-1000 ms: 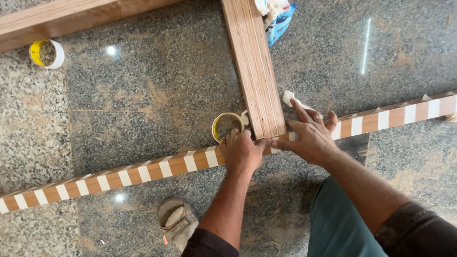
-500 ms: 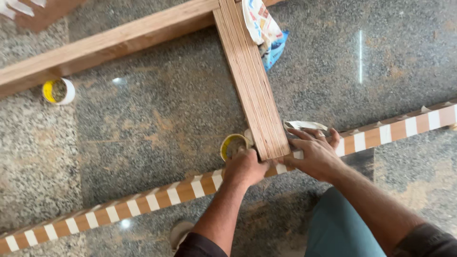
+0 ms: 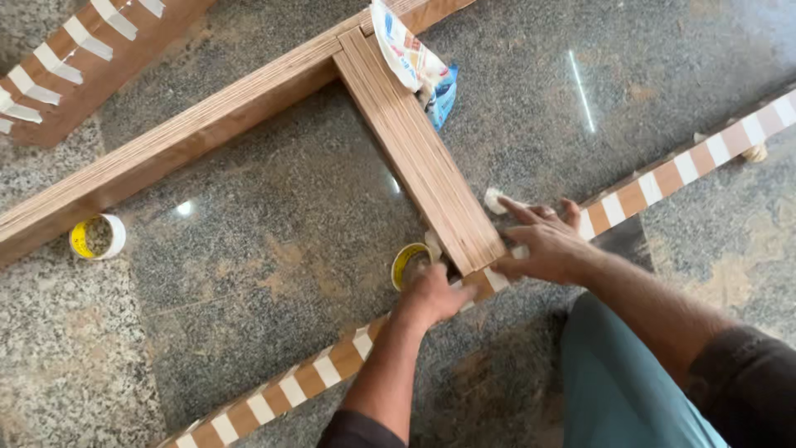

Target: The person applies white masking tape in a striped pattern along the edges of a wooden frame lying on a tiled floor. They tear pieces of tape and press them down by hand, working along the length of the frame.

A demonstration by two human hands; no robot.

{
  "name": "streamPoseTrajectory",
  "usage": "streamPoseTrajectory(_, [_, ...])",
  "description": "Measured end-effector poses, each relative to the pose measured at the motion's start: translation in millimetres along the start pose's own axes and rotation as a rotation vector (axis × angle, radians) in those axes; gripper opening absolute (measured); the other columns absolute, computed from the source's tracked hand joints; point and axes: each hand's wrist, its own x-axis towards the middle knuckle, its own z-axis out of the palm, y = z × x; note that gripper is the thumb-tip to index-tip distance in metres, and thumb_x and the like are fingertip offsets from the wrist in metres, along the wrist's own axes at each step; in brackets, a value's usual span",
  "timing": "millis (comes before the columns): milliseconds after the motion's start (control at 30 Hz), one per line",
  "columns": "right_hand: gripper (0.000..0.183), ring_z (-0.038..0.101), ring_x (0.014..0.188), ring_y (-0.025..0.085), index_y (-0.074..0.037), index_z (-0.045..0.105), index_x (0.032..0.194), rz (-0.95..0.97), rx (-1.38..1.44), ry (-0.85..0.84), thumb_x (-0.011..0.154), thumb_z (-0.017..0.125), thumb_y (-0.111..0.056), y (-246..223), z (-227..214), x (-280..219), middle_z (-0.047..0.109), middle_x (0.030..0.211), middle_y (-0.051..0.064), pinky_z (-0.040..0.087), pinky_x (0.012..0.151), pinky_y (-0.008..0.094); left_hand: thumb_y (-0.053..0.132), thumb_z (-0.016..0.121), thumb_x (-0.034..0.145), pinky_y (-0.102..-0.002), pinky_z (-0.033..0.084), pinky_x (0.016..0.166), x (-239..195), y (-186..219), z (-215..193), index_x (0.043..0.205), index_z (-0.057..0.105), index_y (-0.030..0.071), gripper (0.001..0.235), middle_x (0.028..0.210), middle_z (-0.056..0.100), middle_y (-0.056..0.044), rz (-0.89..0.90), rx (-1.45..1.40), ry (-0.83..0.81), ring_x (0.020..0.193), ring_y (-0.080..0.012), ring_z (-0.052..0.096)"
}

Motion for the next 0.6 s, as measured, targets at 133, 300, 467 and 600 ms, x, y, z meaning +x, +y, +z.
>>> streamPoseTrajectory(133, [0.060,0.016,0.154,0.030,-0.040,0.070,0.132,0.040,-0.007,-0.051,0.080,0.063,-0.070,-3,19,-13,0.020,0.171,-0.001,-0.006,0.118,0.067,0.063,0.069,0.083,-0.050,0.053,0.106,-8,-5,20,0.130,0.065,0.007,0.073,0.139,0.060,-0.025,-0.085,-0.026,-0.059,0.124,-0.0386,0.063])
streamPoseTrajectory(300, [0.064,0.016,0.158,0.025,-0.040,0.066,0.134,0.086,0.019,-0.126,0.078,0.062,-0.068,-9,12,-7,0.026,0.170,-0.009,-0.008,0.122,0.070,0.070,0.071,0.079,-0.055,0.046,0.110,-16,4,16,0.133,0.066,0.011,0.080,0.157,0.040,-0.024,-0.114,-0.021,-0.016,0.132,-0.0423,0.055])
streamPoseTrajectory(467, [0.075,0.014,0.158,0.029,-0.037,0.056,0.144,0.068,-0.029,-0.070,0.078,0.062,-0.072,-2,18,-3,0.018,0.172,-0.005,-0.005,0.121,0.068,0.078,0.070,0.077,-0.054,0.051,0.106,-15,5,12,0.136,0.061,0.009,0.092,0.153,0.045,-0.027,-0.083,0.021,0.021,0.127,-0.0440,0.059])
streamPoseTrajectory(600, [0.092,0.015,0.151,0.036,-0.033,0.044,0.155,0.011,0.038,0.067,0.075,0.065,-0.075,9,27,-2,-0.009,0.174,0.011,-0.006,0.118,0.063,0.082,0.065,0.072,-0.050,0.057,0.099,-20,7,13,0.125,0.069,0.011,0.088,0.136,0.067,-0.022,-0.073,-0.015,0.009,0.113,-0.0360,0.070])
